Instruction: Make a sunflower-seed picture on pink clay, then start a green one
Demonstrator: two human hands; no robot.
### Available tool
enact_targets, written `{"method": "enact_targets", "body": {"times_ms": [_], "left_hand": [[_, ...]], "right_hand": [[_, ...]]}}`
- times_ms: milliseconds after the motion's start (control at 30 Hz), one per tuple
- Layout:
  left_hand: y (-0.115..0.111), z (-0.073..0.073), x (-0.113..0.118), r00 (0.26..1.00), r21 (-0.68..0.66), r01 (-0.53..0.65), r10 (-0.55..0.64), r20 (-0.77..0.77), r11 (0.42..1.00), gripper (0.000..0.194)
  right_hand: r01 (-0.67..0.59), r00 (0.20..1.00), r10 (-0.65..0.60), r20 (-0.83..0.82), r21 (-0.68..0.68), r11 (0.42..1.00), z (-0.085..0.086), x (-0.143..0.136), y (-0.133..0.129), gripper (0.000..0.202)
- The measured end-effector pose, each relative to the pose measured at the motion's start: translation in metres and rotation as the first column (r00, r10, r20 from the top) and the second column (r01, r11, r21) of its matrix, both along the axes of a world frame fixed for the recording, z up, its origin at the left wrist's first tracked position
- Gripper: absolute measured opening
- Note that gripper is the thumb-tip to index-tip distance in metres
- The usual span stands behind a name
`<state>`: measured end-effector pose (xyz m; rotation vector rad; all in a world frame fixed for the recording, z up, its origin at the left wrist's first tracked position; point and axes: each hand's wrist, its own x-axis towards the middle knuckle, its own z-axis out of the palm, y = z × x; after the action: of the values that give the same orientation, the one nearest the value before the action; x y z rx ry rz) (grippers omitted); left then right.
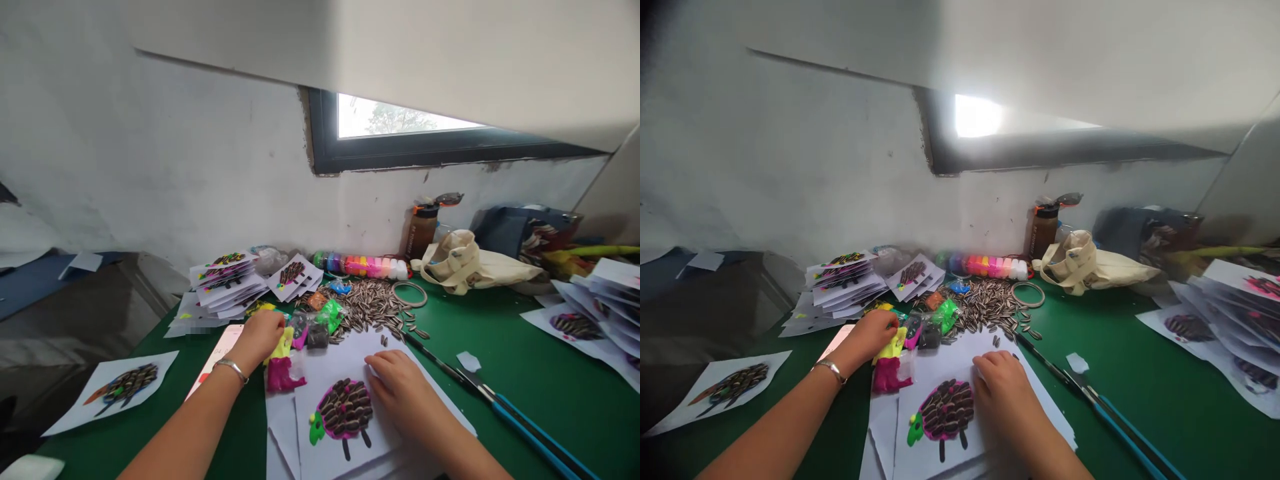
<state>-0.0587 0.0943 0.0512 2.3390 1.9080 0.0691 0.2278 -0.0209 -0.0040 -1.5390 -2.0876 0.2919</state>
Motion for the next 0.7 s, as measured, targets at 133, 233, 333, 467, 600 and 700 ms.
{"method": "enact_targets", "body": {"times_ms": [133,233,333,467,600,700], "left_hand": [[-0.003,0.001,-0.001,0.997,-0.02,0.07,-0.069,0.039,0.997,0.024],[-0.007,0.004,0.0,0.991,-0.04,0.114,-0.111,0.075,0.993,0.021],[-0.008,0.008,0.0,0.986,-0.039,0.12,-0.115,0.117,0.992,0.017],[-0.012,0.026,-0.002,0.977,0.02,0.092,-0.094,0.193,0.996,0.023],[-0.035,0.055,0.004,0.89,0.065,-0.007,-0.023,0.456,0.998,0.029],[-0.058,0.064,0.022,0.583,-0.12,0.069,0.057,0.811,0.99,0.032]], "right_hand": [[-0.002,1.0,0.002,0.001,-0.019,1.0,0.002,0.001,-0.001,0.023],[-0.012,1.0,0.011,-0.006,-0.027,1.0,0.003,0.001,-0.002,0.024],[-0.026,0.999,0.025,-0.02,-0.021,0.999,0.001,0.001,-0.001,0.024],[-0.016,0.994,0.021,-0.109,0.042,0.999,-0.004,0.002,0.0,0.027],[0.073,0.943,-0.039,-0.331,0.091,0.993,0.007,0.0,0.0,0.027],[0.08,0.837,-0.108,-0.536,-0.075,0.994,0.032,-0.01,-0.004,0.028]]}}
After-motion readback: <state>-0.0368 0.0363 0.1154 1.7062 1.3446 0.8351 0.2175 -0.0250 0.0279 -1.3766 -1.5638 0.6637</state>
